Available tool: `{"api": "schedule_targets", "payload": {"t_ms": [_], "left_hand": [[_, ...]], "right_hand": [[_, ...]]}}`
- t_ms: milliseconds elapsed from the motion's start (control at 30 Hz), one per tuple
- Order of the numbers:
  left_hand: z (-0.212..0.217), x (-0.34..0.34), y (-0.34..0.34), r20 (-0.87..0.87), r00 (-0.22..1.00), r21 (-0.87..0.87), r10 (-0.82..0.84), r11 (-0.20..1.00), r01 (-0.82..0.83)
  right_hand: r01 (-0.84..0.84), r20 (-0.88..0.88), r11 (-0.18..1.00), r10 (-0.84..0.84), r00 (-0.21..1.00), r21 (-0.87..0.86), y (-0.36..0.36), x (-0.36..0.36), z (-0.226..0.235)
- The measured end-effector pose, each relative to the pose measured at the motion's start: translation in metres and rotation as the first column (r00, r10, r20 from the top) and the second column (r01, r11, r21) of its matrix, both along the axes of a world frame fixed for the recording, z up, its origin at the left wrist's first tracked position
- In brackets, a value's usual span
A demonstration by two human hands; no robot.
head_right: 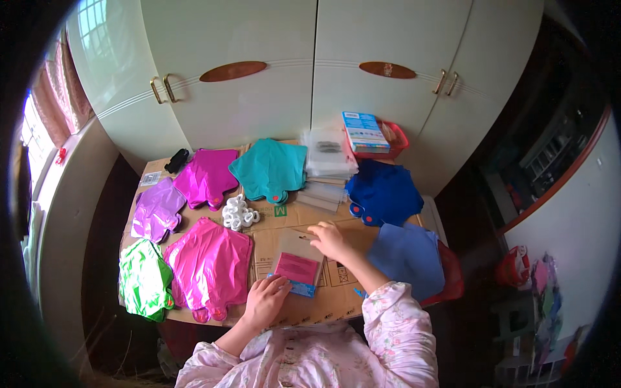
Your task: Folding colorful plastic products and placing them into small pink boxes for packaging.
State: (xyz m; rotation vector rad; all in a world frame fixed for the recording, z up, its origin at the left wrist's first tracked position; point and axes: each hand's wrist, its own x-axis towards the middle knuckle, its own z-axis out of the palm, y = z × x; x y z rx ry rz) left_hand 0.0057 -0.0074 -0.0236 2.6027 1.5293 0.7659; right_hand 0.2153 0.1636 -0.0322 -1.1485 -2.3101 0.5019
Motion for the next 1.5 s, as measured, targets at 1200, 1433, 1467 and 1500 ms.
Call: {"api": "schedule_targets", "payload": {"t_ms": [1200,1433,1467,1500], "left_hand": [[-0.008,0.003,0.036,-0.022,0.999,-0.166,-0.046,0.985,0.042],[0.009,0.012,0.035,-0.151,0.985,-0.025,-0.081,0.997,0.078],[0.009,0.012,0.034,-0.169,0.983,-0.011,-0.071,0.997,0.070],[0.009,0.011,0.032,-0.168,0.984,-0.006,-0.066,0.998,0.066]], "right_hand": [[0.253,0.478,0.967,-0.237,0.846,0.032,0.121,0.010,0.022],[0.186,0.399,0.964,-0.248,0.883,0.189,0.107,0.019,0.035],[0.171,0.335,0.952,-0.253,0.908,0.254,0.094,0.017,0.044],[0.193,0.300,0.964,-0.242,0.923,0.183,0.072,0.012,0.058]]}}
